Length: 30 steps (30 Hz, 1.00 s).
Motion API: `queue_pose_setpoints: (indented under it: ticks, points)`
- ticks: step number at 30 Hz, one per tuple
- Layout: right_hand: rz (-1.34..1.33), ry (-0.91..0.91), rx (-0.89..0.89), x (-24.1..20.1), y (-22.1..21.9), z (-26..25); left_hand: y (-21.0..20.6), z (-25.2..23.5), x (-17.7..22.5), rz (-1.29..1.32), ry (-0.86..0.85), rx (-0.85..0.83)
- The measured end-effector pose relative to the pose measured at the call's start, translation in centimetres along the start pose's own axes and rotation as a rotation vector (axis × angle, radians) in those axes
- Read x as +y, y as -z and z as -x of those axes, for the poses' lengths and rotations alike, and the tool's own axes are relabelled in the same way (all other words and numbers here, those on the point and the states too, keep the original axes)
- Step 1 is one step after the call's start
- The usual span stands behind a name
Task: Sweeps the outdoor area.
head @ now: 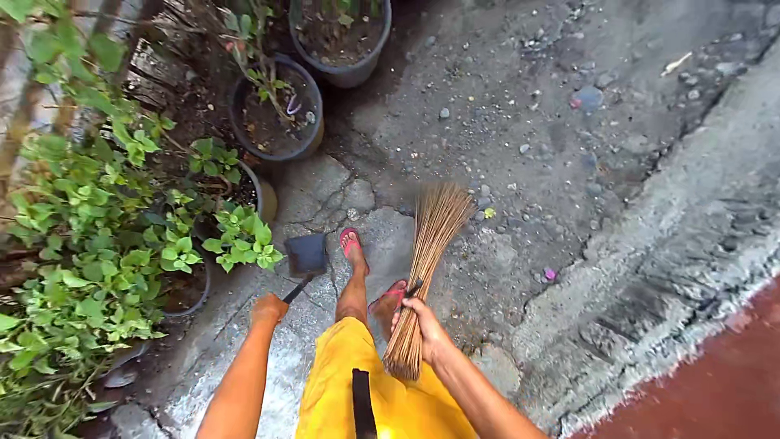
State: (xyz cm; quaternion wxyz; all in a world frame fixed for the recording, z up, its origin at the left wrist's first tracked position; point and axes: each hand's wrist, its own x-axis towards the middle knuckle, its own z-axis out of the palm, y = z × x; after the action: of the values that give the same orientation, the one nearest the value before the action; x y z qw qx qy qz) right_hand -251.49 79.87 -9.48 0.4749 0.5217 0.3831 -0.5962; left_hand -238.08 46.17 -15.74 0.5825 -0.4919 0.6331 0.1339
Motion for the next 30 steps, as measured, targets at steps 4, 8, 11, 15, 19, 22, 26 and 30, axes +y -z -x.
queue_pose_setpoints:
  ticks: [4, 8, 11, 15, 19, 22, 26, 30]
  points:
    - [-0.041, -0.114, -0.199, -0.9, -8.3, 2.2, 1.7, -1.1, -1.1, -0.004, -0.025, -0.048]
    - [0.099, -0.326, -0.591, -3.0, -21.0, -1.7, 2.4, -0.9, -1.6, -0.012, -0.077, -0.111]
    - [0.069, -0.414, -0.812, -2.9, -30.2, -8.9, 2.2, -0.9, -2.3, -0.002, -0.081, -0.133]
    - [-0.170, -0.362, -0.918, -2.9, -39.7, -20.5, 2.0, -1.5, -3.1, -0.002, -0.070, -0.178]
    - [-0.166, -0.271, -0.595, -1.4, -47.0, -8.9, 2.2, -2.3, -3.9, -0.013, -0.074, -0.201]
    - [-0.111, -0.271, -0.546, -0.3, -46.6, -3.1, 1.4, -2.2, -4.1, -0.001, -0.088, -0.196]
    - [-0.070, -0.198, -0.568, -0.8, -39.6, -8.7, 1.3, -1.9, -4.2, 0.010, -0.095, -0.199]
    - [0.019, -0.298, -0.283, 2.4, -33.7, -3.9, 2.6, -0.2, -4.0, 0.005, -0.211, -0.130]
